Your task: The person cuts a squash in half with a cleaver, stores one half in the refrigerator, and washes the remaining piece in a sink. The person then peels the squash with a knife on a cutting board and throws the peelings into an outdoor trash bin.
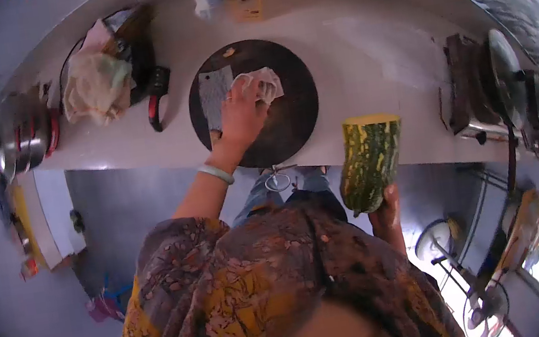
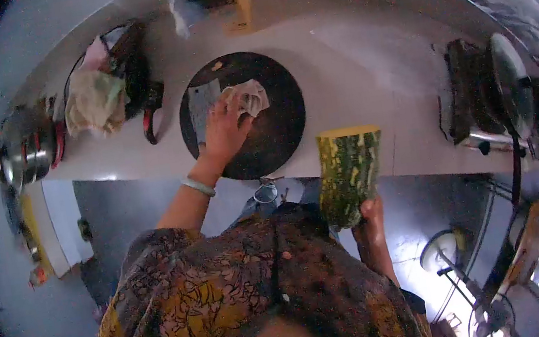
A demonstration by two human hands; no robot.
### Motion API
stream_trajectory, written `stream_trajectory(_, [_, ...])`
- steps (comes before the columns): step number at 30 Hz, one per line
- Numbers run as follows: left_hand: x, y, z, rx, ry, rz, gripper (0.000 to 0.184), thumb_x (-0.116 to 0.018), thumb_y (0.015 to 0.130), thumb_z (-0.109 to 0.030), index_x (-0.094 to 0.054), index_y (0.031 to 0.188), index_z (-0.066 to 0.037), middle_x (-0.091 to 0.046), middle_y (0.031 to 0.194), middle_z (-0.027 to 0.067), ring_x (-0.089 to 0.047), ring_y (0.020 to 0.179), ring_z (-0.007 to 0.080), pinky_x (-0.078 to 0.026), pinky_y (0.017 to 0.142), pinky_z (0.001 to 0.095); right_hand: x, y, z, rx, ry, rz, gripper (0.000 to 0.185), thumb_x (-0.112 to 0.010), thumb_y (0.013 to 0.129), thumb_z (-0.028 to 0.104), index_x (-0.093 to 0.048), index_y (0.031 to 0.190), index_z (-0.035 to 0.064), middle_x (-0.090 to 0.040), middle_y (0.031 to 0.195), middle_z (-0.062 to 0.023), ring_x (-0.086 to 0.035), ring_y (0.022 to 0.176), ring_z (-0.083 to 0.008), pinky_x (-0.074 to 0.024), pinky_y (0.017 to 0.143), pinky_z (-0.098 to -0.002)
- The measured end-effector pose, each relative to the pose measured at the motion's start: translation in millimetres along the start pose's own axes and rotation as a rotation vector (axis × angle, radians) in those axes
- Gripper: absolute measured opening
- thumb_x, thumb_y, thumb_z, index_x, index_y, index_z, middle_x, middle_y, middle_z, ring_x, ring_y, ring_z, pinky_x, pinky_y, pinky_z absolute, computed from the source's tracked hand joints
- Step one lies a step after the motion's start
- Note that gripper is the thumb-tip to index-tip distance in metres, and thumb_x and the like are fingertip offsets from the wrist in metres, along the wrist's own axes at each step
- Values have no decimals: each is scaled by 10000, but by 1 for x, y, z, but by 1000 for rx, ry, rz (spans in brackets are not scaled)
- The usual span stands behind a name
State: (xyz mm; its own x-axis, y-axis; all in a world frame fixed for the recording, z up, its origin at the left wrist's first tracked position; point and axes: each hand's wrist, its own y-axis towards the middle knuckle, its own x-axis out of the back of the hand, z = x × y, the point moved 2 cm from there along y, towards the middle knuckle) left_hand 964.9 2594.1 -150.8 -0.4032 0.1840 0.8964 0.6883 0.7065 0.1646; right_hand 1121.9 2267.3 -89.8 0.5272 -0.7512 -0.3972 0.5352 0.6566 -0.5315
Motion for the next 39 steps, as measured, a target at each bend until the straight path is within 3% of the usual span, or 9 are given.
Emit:
stream_trajectory(6, [-34, 29, -1, 155, -27, 305, 508, -648, 788, -119, -495, 1273, -125, -496, 1265, 205, -553, 1108, 407, -489, 887, 516, -25, -17, 0, 62, 5, 58, 972, -752, 718, 593, -410, 1367, -44, -551, 1283, -164, -580, 1140, -285, -495, 954, -415])
stream_trajectory(9, [-67, 24, -13, 43, -177, 75, 433, -651, 762, -97, -555, 1184, -119, -562, 1162, 208, -573, 1037, 397, -498, 874, 483, 0, -29, -10, 37, 30, 14, 918, -733, 755, 565, -417, 1358, -52, -553, 1280, -171, -582, 1137, -294, -497, 954, -418])
stream_trajectory(15, [-127, 10, -110, 204, -746, 238, 367, -665, 800, -174, -618, 1163, -159, -627, 1072, 171, -580, 1046, 337, -521, 870, 436, 13, -32, 21, 65, 40, -47, 937, -771, 731, 546, -391, 1382, -10, -541, 1281, -159, -584, 1134, -303, -520, 933, -436])
stream_trajectory(17, [-141, 9, -139, 23, -629, 307, 488, -685, 786, -204, -567, 1254, -136, -586, 1194, 186, -585, 1074, 344, -537, 862, 435, 27, -29, 31, 76, 43, -36, 929, -763, 741, 553, -395, 1382, -9, -539, 1289, -161, -584, 1136, -307, -521, 935, -442])
stream_trajectory(22, [-103, 7, -163, 80, -457, 411, 626, -689, 781, -222, -472, 1347, -65, -475, 1310, 224, -569, 1117, 398, -522, 896, 459, 40, -17, 53, 100, -17, 82, 834, -666, 823, 574, -416, 1392, 17, -549, 1305, -141, -570, 1155, -294, -479, 978, -442])
stream_trajectory(28, [-13, -41, -61, 148, -286, 18, 771, -753, 765, -249, -398, 1415, -33, -386, 1418, 278, -407, 1283, 449, -317, 1098, 513, 35, 1, 52, 41, 11, 121, 819, -674, 823, 544, -419, 1386, 6, -538, 1313, -150, -541, 1192, -294, -450, 1012, -444])
stream_trajectory(32, [9, -119, 23, 439, 82, -72, 757, -770, 757, -244, -417, 1393, -34, -454, 1362, 240, -450, 1237, 424, -363, 1054, 504, 27, 16, 43, 28, -4, 139, 791, -668, 837, 514, -419, 1379, -5, -535, 1313, -156, -544, 1189, -295, -440, 1025, -448])
stream_trajectory(35, [17, -126, 43, 709, -204, 60, 737, -784, 742, -215, -433, 1363, -30, -500, 1279, 235, -496, 1178, 414, -421, 988, 475, -13, 26, 37, 4, 8, 121, 758, -678, 837, 444, -414, 1373, -22, -542, 1299, -155, -569, 1157, -292, -457, 1004, -444])
stream_trajectory(39, [18, -115, 53, 729, -199, 123, 588, -730, 783, -253, -474, 1256, -15, -540, 1230, 228, -562, 1107, 413, -472, 913, 479, -38, 66, -8, -70, -41, 125, 725, -715, 819, 329, -415, 1363, -46, -571, 1253, -140, -598, 1107, -269, -495, 942, -417])
